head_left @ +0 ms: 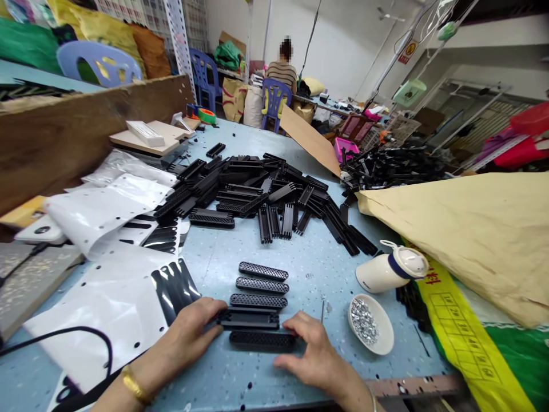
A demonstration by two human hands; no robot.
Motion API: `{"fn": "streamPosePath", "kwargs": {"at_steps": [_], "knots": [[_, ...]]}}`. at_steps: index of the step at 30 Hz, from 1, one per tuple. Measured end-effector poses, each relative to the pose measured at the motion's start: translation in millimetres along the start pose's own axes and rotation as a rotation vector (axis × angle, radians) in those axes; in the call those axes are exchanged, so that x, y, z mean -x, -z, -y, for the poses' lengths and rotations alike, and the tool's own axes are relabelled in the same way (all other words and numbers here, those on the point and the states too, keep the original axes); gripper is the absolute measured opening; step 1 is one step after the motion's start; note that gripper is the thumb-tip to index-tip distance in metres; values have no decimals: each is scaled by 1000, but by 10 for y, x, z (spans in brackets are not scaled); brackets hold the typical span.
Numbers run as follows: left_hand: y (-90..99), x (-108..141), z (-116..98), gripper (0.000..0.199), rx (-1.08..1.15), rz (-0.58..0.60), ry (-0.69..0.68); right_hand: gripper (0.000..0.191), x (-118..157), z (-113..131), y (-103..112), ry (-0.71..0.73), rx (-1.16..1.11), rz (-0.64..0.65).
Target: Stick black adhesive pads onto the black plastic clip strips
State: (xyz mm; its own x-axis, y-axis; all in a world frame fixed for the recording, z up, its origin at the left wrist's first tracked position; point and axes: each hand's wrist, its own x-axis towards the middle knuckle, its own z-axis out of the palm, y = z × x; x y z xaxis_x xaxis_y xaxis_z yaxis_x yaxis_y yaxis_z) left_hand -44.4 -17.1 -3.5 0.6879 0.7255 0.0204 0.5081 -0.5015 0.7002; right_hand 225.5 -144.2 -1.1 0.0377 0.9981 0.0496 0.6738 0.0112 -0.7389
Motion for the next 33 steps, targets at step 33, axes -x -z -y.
{"fn": "streamPosePath", "kwargs": {"at_steps": [33], "knots": [[-318, -564, -378, 46, 457, -455, 307, 37, -753, -49, -341, -33, -223, -485]]}}
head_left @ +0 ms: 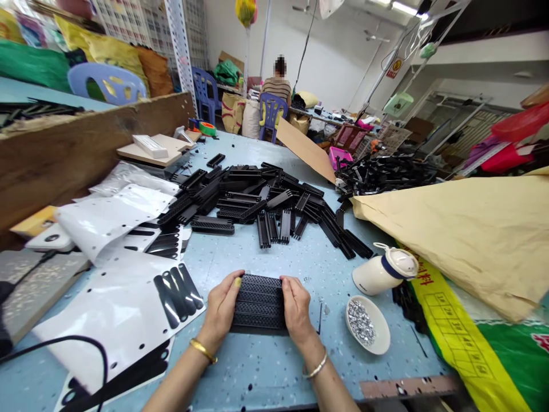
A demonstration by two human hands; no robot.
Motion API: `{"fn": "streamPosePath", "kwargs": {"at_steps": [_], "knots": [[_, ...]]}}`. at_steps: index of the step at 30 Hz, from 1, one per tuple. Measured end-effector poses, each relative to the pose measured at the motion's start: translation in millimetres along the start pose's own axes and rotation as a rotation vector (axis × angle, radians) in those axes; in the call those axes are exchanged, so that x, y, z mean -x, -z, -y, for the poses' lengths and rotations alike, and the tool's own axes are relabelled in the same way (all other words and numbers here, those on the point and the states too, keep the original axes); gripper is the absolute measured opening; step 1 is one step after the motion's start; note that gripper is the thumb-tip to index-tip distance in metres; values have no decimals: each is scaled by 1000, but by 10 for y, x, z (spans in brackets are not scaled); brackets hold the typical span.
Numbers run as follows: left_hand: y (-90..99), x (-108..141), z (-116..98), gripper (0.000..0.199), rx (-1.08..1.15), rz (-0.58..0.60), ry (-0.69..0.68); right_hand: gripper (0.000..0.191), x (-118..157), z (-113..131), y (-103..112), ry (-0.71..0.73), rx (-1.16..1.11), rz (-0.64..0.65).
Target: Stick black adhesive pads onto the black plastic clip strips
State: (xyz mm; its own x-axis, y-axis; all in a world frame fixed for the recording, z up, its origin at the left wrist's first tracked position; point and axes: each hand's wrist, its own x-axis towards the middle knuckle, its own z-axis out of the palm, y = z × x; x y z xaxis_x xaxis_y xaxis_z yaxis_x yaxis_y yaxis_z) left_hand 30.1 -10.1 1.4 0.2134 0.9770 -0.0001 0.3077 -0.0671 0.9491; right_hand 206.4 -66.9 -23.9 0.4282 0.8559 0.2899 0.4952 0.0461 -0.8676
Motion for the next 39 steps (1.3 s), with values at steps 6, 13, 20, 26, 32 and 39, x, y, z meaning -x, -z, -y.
{"fn": "streamPosePath", "kwargs": {"at_steps": [6, 13, 20, 26, 32, 39], "knots": [[-29, 395, 1, 40, -2, -1, 5, 38, 409, 41, 134, -61, -37, 16], [-69, 481, 2, 42, -23, -27, -13, 42, 391, 22, 223, -150, -100, -1], [361, 655, 177, 33, -307, -158, -325, 34, 540, 128, 578, -123, -12, -102], [1206, 956, 472, 42, -854, -238, -574, 10, 794, 576, 189, 343, -18, 101], [1703, 1071, 779, 36, -1082, -246, -506, 28, 1004, 1018, -562, 634, 35, 275], [1743, 1486, 731, 30, -929, -286, -548, 49, 918, 1008, -947, 655, 347, 455]]}}
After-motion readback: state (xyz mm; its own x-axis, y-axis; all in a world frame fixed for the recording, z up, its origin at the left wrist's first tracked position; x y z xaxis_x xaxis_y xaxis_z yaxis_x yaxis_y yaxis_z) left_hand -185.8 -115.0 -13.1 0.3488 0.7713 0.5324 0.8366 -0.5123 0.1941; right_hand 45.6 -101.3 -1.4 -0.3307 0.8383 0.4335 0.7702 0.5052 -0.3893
